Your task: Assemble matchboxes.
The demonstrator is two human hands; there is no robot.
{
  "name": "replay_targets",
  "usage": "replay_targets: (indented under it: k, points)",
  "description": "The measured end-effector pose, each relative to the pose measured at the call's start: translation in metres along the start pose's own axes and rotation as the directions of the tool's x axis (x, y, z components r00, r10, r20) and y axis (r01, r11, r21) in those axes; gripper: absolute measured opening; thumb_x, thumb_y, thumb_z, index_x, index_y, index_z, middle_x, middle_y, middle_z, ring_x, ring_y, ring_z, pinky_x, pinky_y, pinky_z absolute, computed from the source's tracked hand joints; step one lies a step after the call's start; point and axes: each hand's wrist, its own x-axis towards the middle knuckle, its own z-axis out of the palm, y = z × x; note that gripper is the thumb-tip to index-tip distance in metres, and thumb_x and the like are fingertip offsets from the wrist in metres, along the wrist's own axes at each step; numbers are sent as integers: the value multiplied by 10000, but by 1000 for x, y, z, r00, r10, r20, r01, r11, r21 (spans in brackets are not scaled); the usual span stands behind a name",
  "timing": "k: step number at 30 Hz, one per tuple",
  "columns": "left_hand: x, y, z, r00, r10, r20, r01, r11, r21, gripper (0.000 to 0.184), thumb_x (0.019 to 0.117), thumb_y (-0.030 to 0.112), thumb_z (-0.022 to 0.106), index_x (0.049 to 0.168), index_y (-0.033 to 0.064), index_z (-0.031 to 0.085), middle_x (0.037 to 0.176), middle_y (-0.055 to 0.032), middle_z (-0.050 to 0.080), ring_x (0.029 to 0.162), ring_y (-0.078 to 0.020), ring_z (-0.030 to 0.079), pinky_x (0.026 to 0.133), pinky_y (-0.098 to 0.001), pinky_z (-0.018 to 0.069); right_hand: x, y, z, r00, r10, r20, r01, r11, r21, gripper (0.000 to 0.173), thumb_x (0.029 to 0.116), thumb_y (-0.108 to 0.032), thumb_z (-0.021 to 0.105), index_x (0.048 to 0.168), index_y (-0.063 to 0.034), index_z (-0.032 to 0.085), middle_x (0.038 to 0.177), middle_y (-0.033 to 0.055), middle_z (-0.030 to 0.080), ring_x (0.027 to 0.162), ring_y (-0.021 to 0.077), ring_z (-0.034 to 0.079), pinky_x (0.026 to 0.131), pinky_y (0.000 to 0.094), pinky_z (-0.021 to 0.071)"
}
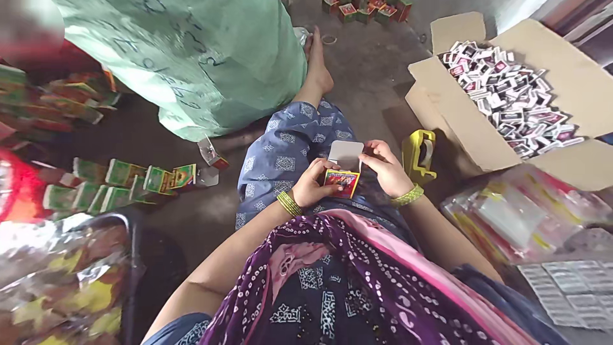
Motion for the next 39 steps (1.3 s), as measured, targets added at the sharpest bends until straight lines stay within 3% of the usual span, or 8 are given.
replay_targets:
  k: [3,7,11,14,17,21,34,39]
  points:
    - [1,2,-1,1000,-28,-2,28,997,-66,468,770,66,881,1171,7,647,1228,-136,637,1122,-235,656,969,-429,589,1,2,10,987,138,78,-147,981,125,454,945,-163,731,1334,-64,518,1134,87,681,992,184,686,898,368,590]
    - [-1,3,-3,999,-49,5,50,997,-65,464,741,58,898,1135,7,657,1221,-131,641,1116,-237,659,957,-433,595,3,-2,22,962,206,179,-222,973,70,446,904,-42,735,1326,-55,591,1173,87,724,1065,182,706,953,370,593]
    - [1,10,-1,989,-147,-31,141,979,-150,677,724,9,897,1284,8,517,1186,-140,684,1029,-252,720,917,-455,623,4,-1,14,983,-115,146,127,989,-78,435,898,-118,768,1308,-60,635,1236,85,669,1051,178,695,888,370,626]
    - [2,11,0,973,-217,-82,202,966,-159,847,674,22,927,1326,35,388,1164,-132,656,1011,-253,721,888,-458,632,1,-7,8,915,-333,230,365,924,-112,197,981,-217,654,962,-46,751,1166,77,709,1062,163,678,897,347,585]
    - [4,11,1,968,-234,-87,218,962,-163,891,651,8,932,1328,38,354,1156,-138,651,1015,-267,719,885,-472,630,0,-11,8,848,-423,320,506,825,-251,164,898,-204,787,822,-59,774,1065,57,752,1016,131,705,888,321,603]
    - [4,12,0,964,-252,-80,238,959,-153,910,644,8,936,1335,45,346,1180,-130,646,1029,-258,717,881,-465,634,1,-14,12,800,-460,386,595,692,-409,242,880,-239,813,1068,-88,799,1126,27,759,1101,114,695,992,331,576]
    - [4,10,-1,969,-239,-56,231,964,-129,934,618,16,951,1346,38,364,1181,-132,661,1052,-264,716,919,-467,622,9,-24,7,694,-487,530,710,585,-392,125,937,-157,715,1001,-100,807,1050,22,768,1041,123,706,958,327,579]
    - [1,9,0,967,-244,-79,234,965,-118,964,616,33,959,1370,24,360,1174,-129,655,1036,-240,716,907,-450,625,4,-25,9,638,-424,643,761,475,-441,282,973,-167,561,1125,-144,797,1102,47,695,1093,177,616,988,362,507]
